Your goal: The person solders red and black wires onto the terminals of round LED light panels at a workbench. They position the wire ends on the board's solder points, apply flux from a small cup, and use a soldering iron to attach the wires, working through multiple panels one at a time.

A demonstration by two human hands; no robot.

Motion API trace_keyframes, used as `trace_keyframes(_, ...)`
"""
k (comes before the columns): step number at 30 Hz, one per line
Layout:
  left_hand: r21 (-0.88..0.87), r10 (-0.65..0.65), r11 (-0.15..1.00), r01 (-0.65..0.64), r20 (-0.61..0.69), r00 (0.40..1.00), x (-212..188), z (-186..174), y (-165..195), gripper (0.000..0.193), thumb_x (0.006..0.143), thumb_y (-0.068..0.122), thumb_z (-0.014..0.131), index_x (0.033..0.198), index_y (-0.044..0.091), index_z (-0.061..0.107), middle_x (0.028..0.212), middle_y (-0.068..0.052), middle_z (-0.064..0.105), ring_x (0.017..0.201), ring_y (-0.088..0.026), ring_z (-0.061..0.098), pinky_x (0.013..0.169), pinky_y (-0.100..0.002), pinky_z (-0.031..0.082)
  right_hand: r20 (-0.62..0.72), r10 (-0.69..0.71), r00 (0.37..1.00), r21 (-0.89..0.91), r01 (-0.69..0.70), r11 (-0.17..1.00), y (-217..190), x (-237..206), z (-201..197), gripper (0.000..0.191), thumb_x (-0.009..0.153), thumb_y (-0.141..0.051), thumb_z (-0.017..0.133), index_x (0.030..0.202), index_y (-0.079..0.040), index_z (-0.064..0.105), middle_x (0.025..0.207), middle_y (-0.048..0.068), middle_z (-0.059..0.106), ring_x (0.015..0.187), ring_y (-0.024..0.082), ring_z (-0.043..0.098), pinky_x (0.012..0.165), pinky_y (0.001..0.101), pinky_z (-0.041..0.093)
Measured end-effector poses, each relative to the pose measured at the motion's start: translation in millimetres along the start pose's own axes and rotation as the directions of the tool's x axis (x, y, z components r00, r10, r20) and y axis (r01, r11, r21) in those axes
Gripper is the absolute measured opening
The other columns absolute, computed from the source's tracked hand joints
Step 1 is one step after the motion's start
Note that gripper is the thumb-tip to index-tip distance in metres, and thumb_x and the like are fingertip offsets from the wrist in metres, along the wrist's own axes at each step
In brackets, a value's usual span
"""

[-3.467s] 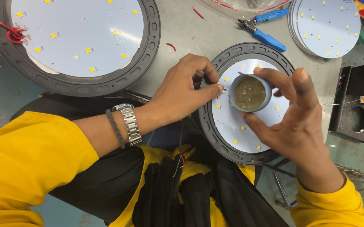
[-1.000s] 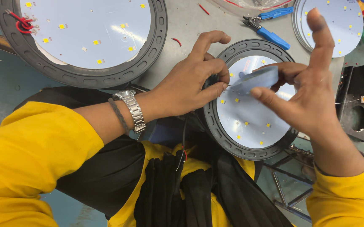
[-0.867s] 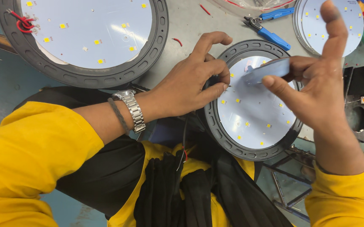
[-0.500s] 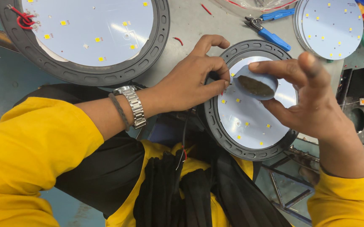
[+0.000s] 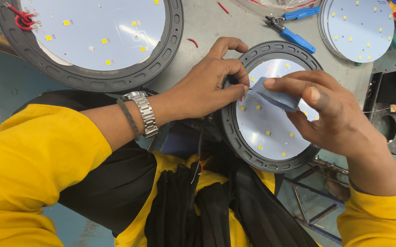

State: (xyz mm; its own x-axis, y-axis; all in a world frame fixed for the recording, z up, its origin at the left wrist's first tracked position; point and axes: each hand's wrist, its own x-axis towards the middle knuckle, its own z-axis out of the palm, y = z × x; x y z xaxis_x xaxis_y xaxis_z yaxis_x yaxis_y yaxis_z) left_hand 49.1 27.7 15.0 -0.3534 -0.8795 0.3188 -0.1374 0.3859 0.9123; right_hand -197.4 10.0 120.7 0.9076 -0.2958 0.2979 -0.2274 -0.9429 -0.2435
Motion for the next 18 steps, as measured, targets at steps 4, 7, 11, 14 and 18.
trace_keyframes(4,-0.002,-0.065,0.998,0.065,0.023,0.998,-0.6,1.3,-4.0,0.015,0.089,0.02,0.071,0.094,0.006,0.07,0.147,-0.011,0.042,0.107,-0.018,0.068,0.087,-0.033,0.056,0.003,0.009,1.0,0.004,-0.009,1.0,-1.2,-4.3,-1.5,0.121,0.082,0.013,0.072,0.163,-0.041,0.001,0.131,0.013,0.065,0.112,0.037,0.067,0.089,0.042,0.059)
trace_keyframes(7,0.002,-0.019,1.0,0.019,0.012,1.0,-0.6,1.0,-4.0,0.015,0.091,0.019,0.071,0.095,0.005,0.07,0.147,-0.012,0.042,0.11,-0.019,0.068,0.093,-0.033,0.056,-0.017,0.085,0.996,0.014,-0.085,0.996,-0.1,-12.5,-0.8,0.123,0.079,0.011,0.077,0.162,-0.041,0.004,0.13,0.017,0.064,0.112,0.035,0.068,0.09,0.0413,0.059)
trace_keyframes(11,0.032,0.024,0.999,-0.023,-0.006,1.0,-0.2,-1.4,2.3,0.014,0.09,0.018,0.072,0.094,0.005,0.071,0.147,-0.013,0.044,0.111,-0.019,0.068,0.097,-0.034,0.055,-0.152,0.125,0.98,0.037,-0.12,0.992,6.4,-36.5,-2.3,0.127,0.081,0.01,0.084,0.164,-0.039,0.001,0.136,0.024,0.06,0.116,0.028,0.067,0.095,0.039,0.057)
trace_keyframes(14,0.036,-0.119,0.992,0.119,-0.001,0.993,-1.5,-2.3,9.6,0.015,0.084,0.018,0.072,0.091,0.005,0.071,0.147,-0.011,0.046,0.09,-0.021,0.067,0.08,-0.035,0.055,-0.278,0.308,0.91,0.167,-0.27,0.948,5.3,-70.9,-0.5,0.104,0.096,0.009,0.082,0.164,-0.028,0.014,0.141,0.019,0.055,0.125,0.022,0.062,0.107,0.0308,0.054)
trace_keyframes(18,0.093,0.02,0.996,-0.012,-0.089,0.996,-4.1,2.0,18.2,0.014,0.089,0.018,0.075,0.089,0.004,0.07,0.148,-0.014,0.047,0.096,-0.018,0.071,0.085,-0.033,0.058,-0.384,0.602,0.7,0.282,-0.532,0.799,6.0,-127.3,-2.2,0.065,0.095,0.015,0.079,0.149,-0.001,0.045,0.137,0.02,0.056,0.121,0.024,0.061,0.108,0.032,0.051)
